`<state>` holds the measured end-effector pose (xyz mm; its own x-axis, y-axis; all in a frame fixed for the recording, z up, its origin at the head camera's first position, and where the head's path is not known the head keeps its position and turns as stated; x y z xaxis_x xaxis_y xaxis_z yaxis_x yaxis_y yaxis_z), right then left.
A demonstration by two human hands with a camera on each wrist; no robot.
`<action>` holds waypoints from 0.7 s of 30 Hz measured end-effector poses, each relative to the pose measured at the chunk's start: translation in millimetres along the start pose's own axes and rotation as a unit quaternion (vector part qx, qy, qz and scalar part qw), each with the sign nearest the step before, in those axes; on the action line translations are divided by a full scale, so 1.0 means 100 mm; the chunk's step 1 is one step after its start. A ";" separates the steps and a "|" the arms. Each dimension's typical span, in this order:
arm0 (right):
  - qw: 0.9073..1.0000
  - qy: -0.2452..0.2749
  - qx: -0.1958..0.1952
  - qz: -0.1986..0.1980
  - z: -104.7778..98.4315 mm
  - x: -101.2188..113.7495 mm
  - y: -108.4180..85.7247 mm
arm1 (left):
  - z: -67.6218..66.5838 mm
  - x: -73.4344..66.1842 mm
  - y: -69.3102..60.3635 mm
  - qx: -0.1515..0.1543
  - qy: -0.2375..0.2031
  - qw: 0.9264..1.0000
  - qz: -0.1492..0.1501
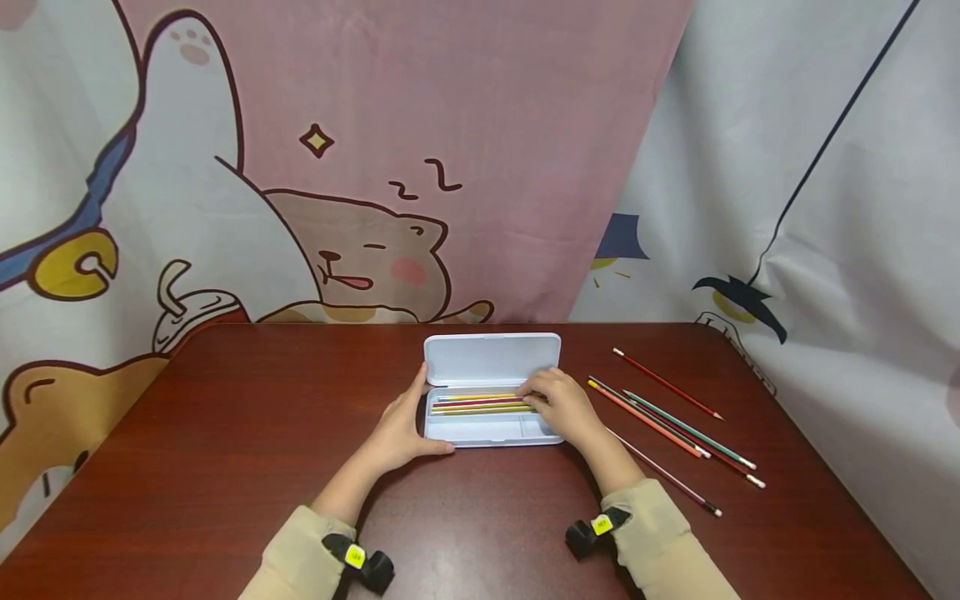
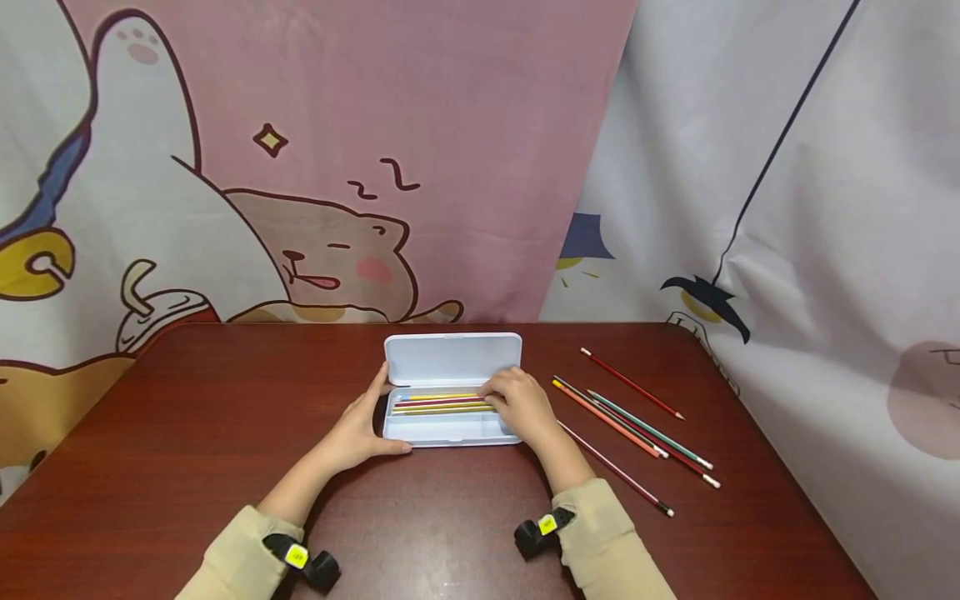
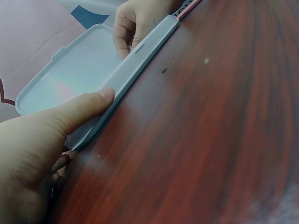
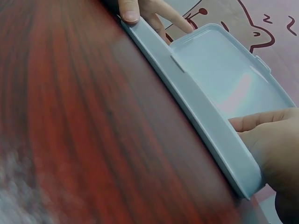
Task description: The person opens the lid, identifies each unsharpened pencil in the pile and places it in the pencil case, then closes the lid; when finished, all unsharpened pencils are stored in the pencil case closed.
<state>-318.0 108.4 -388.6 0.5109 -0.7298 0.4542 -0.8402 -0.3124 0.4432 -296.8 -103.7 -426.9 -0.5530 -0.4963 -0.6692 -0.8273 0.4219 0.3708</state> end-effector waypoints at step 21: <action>0.998 0.025 -0.017 0.054 -0.25 -0.01 -0.18 | -0.01 -0.03 0.00 -0.009 0.004 1.000 0.015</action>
<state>-298.5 130.1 -377.4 0.4267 -0.7271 0.5379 -0.8846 -0.2118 0.4154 -295.1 -103.5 -424.5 -0.5778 -0.4903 -0.6525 -0.8123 0.4234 0.4012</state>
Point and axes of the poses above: each hand's wrist, its own y-axis towards the middle knuckle, its own z-axis out of the palm, x = y × z, the point moved 10 cm from there along y, towards the middle knuckle, and after that the axes turned 12 degrees about z, right-handed, at the moved point
